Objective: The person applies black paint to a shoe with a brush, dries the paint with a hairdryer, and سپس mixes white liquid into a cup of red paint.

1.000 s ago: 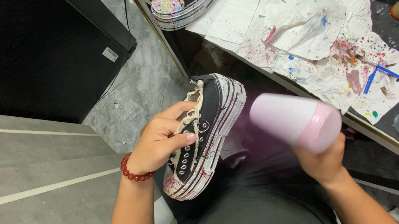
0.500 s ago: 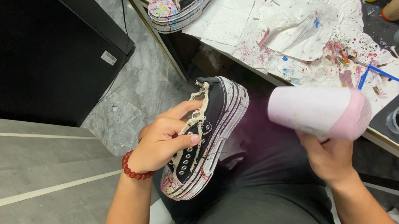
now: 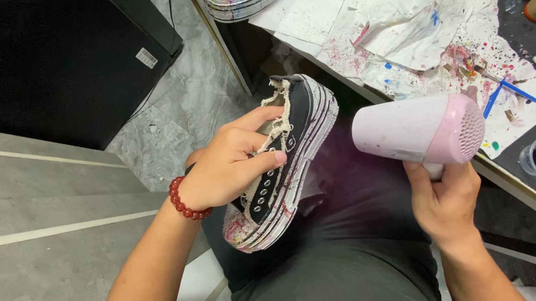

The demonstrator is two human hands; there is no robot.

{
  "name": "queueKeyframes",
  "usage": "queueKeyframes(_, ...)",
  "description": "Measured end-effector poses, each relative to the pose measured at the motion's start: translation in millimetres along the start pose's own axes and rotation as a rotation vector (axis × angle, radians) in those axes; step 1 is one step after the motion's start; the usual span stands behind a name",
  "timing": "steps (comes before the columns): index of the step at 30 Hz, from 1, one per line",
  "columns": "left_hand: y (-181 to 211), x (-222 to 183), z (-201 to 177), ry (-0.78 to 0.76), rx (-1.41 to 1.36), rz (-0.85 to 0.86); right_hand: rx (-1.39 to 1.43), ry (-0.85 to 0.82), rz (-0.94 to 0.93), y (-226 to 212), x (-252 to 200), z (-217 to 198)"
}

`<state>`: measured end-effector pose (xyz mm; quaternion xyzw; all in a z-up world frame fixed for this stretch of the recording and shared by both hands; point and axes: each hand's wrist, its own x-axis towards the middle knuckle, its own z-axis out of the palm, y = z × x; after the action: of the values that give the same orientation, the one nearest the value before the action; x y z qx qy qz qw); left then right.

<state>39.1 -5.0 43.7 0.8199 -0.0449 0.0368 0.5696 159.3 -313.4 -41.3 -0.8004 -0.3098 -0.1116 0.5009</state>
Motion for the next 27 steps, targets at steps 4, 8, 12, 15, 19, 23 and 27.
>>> queueKeyframes(4,1,1,6,0.001,0.036,0.031,-0.113,0.084,0.008,2,-1,7)
queueKeyframes(8,0,1,13,0.034,0.066,0.053,-0.168,0.054,0.004,3,4,6)
queueKeyframes(12,0,6,21,0.159,0.128,0.052,-0.179,0.003,-0.078,-1,8,2)
queueKeyframes(15,8,8,27,0.308,0.222,0.089,0.008,-0.02,-0.087,-5,4,2)
queueKeyframes(19,23,28,25,0.426,0.182,0.182,-0.024,-0.047,0.018,4,-5,-1)
queueKeyframes(23,34,68,9,0.453,0.296,0.315,0.0,-0.055,0.155,21,-22,-12)
queueKeyframes(27,42,120,-6,0.476,0.465,0.404,0.019,-0.037,0.221,31,-40,-24)
